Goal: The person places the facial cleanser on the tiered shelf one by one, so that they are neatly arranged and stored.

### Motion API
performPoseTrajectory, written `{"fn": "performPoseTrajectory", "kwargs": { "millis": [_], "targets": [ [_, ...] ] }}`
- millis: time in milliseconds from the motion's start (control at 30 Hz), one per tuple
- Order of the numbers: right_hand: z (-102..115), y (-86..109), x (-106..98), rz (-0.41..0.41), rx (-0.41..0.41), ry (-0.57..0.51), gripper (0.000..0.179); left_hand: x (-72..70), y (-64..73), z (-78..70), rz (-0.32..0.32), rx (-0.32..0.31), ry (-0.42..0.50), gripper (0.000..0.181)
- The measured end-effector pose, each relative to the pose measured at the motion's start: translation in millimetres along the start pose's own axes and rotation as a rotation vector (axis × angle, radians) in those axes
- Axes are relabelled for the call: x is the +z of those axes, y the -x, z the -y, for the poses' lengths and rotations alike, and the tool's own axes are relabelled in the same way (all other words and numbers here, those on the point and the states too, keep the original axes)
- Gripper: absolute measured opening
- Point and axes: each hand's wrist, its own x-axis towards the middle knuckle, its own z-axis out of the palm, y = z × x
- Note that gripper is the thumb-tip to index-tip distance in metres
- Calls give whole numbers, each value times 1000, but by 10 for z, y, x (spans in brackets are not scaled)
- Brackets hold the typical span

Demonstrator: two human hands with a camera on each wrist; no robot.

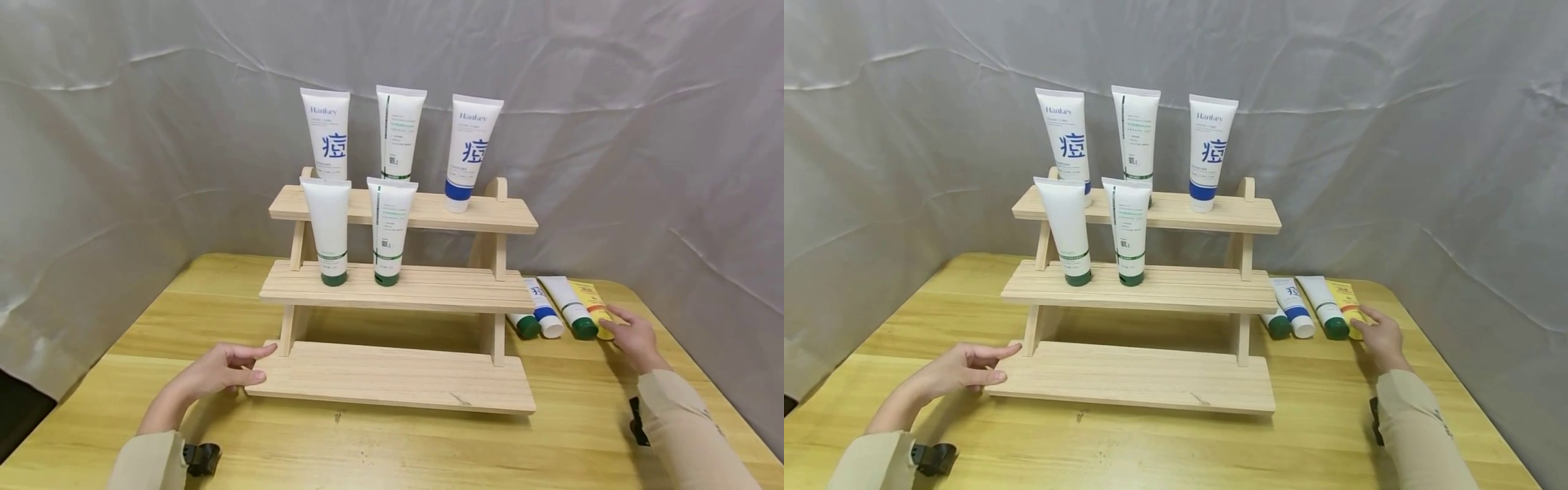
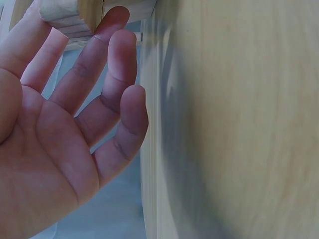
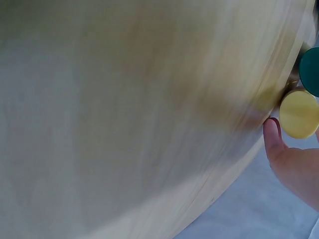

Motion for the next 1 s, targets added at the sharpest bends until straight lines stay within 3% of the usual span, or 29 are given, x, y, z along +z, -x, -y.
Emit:
{"fn": "performPoseTrajectory", "kwargs": {
  "millis": [367, 600, 900, 1000],
  "targets": [
    [8, -3, 17, 2, -3, -71, 51, 6, -2, 6, 6, 8, 9, 57],
    [-5, -11, -13, 126, 22, -98, 53, 1, 1, 10, 5, 14, 7, 56],
    [-18, -19, -83, 234, -12, -87, 56, 0, 18, 2, -1, 6, 15, 56],
    [-35, -23, -107, 260, 37, -211, 51, 4, 17, -5, -2, 1, 15, 57]
  ]
}}
